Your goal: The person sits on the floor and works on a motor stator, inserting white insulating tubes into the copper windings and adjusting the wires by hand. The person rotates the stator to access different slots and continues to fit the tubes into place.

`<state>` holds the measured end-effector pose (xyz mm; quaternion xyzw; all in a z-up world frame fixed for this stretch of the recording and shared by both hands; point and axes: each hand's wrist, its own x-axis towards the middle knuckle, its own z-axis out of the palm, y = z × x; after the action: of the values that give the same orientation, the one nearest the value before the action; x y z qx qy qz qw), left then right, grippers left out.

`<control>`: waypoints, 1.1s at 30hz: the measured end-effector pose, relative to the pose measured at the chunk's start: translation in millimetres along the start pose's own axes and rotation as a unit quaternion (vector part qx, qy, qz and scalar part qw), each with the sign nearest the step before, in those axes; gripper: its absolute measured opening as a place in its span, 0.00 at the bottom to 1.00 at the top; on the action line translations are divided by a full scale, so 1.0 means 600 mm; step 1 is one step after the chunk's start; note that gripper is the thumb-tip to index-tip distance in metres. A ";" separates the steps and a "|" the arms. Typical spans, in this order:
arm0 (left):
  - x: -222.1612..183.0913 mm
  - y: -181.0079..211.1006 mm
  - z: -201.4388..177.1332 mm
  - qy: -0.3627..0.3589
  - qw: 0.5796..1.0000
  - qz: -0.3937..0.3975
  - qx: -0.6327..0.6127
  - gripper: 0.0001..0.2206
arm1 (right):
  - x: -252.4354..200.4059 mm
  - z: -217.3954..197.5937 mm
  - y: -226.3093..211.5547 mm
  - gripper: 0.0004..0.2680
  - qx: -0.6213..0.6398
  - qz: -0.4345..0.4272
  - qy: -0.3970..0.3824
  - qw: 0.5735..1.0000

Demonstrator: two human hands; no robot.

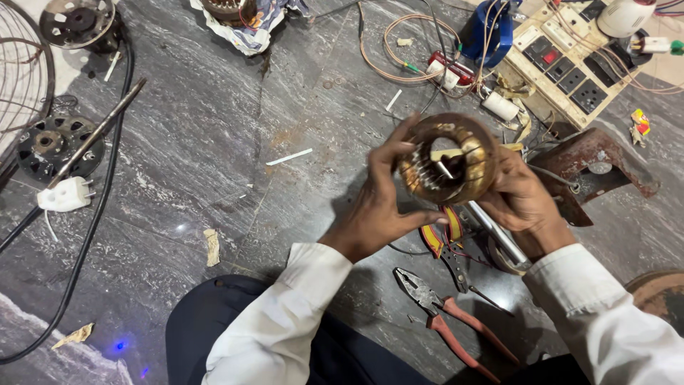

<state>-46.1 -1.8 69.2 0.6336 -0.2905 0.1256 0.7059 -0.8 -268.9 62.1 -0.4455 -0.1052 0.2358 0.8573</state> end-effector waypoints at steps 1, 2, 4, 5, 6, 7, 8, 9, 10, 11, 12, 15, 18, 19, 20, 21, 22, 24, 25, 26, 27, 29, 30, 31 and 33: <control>0.003 -0.004 0.007 0.029 0.995 0.025 -0.094 0.44 | 0.002 0.001 0.009 0.30 0.021 0.006 0.006 1.000; 0.003 -0.007 0.006 0.031 0.995 0.011 -0.093 0.48 | 0.003 0.002 0.019 0.30 0.043 0.012 0.012 0.999; -0.005 -0.008 -0.001 0.037 0.995 -0.020 -0.091 0.56 | 0.002 0.002 0.036 0.29 0.057 0.038 0.047 0.997; -0.009 -0.006 -0.004 0.038 0.999 -0.020 -0.021 0.55 | 0.004 0.003 0.041 0.27 0.049 0.056 0.076 0.994; -0.012 -0.003 -0.006 0.039 0.998 -0.020 0.048 0.54 | 0.006 0.004 0.043 0.26 0.041 0.074 0.105 0.991; -0.013 0.000 -0.007 0.040 0.992 -0.020 0.117 0.54 | 0.007 0.006 0.043 0.26 0.037 0.076 0.093 0.992; -0.014 0.003 -0.006 0.051 0.988 0.005 0.145 0.53 | 0.010 0.010 0.040 0.26 0.034 0.078 0.080 0.993; -0.013 0.006 -0.004 0.060 0.983 0.029 0.174 0.52 | 0.014 0.016 0.036 0.26 0.030 0.079 0.067 0.994; -0.011 0.008 -0.003 0.070 0.975 0.054 0.202 0.51 | 0.020 0.023 0.030 0.25 0.021 0.079 0.063 0.995; -0.012 0.009 -0.002 0.078 0.974 0.058 0.205 0.51 | 0.022 0.032 0.022 0.24 0.011 0.079 0.061 0.995; -0.013 0.010 -0.001 0.087 0.972 0.062 0.207 0.51 | 0.025 0.042 0.013 0.23 0.001 0.078 0.060 0.995; -0.012 0.013 -0.010 0.096 0.962 0.072 0.247 0.52 | 0.043 0.080 -0.026 0.20 -0.237 0.114 0.146 0.954; -0.012 0.018 -0.019 0.118 0.950 0.078 0.278 0.53 | 0.027 0.133 -0.066 0.14 -0.610 0.017 0.189 0.769; -0.011 0.019 -0.020 0.129 0.947 0.081 0.283 0.53 | 0.010 0.157 -0.068 0.10 -0.636 -0.059 0.211 0.740; -0.011 0.021 -0.022 0.135 0.943 0.082 0.293 0.52 | -0.017 0.186 -0.062 0.07 -0.657 -0.135 0.231 0.705; -0.009 0.023 -0.025 0.143 0.938 0.083 0.304 0.52 | -0.037 0.213 -0.060 0.04 -0.674 -0.211 0.246 0.664; -0.007 0.024 -0.027 0.151 0.933 0.085 0.314 0.51 | -0.051 0.237 -0.062 0.05 -0.701 -0.227 0.203 0.645; -0.009 0.025 -0.028 0.161 0.934 0.084 0.308 0.51 | -0.071 0.277 -0.055 0.09 -0.746 -0.254 0.116 0.604; -0.011 0.026 -0.027 0.164 0.935 0.082 0.304 0.50 | -0.069 0.290 -0.048 0.10 -0.742 -0.227 0.102 0.622; -0.015 0.028 -0.026 0.162 0.935 0.085 0.304 0.50 | -0.065 0.301 -0.042 0.12 -0.737 -0.199 0.088 0.640; -0.014 0.029 -0.026 0.162 0.934 0.093 0.304 0.50 | -0.060 0.309 -0.042 0.13 -0.732 -0.174 0.074 0.654; -0.013 0.031 -0.022 0.159 0.934 0.105 0.303 0.50 | -0.046 0.320 -0.038 0.13 -0.742 -0.164 0.060 0.647; -0.013 0.032 -0.019 0.157 0.933 0.109 0.304 0.50 | -0.042 0.324 -0.036 0.14 -0.746 -0.159 0.051 0.644; -0.013 0.032 -0.017 0.154 0.933 0.114 0.305 0.50 | -0.040 0.327 -0.034 0.13 -0.748 -0.182 0.040 0.636; -0.014 0.033 -0.016 0.141 0.933 0.125 0.305 0.48 | -0.039 0.330 -0.029 0.12 -0.750 -0.229 0.019 0.620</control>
<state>-61.4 12.2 80.4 0.7530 -0.2127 0.3835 0.4906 -93.3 -147.8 191.7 -0.8997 -0.3280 -0.1374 0.2532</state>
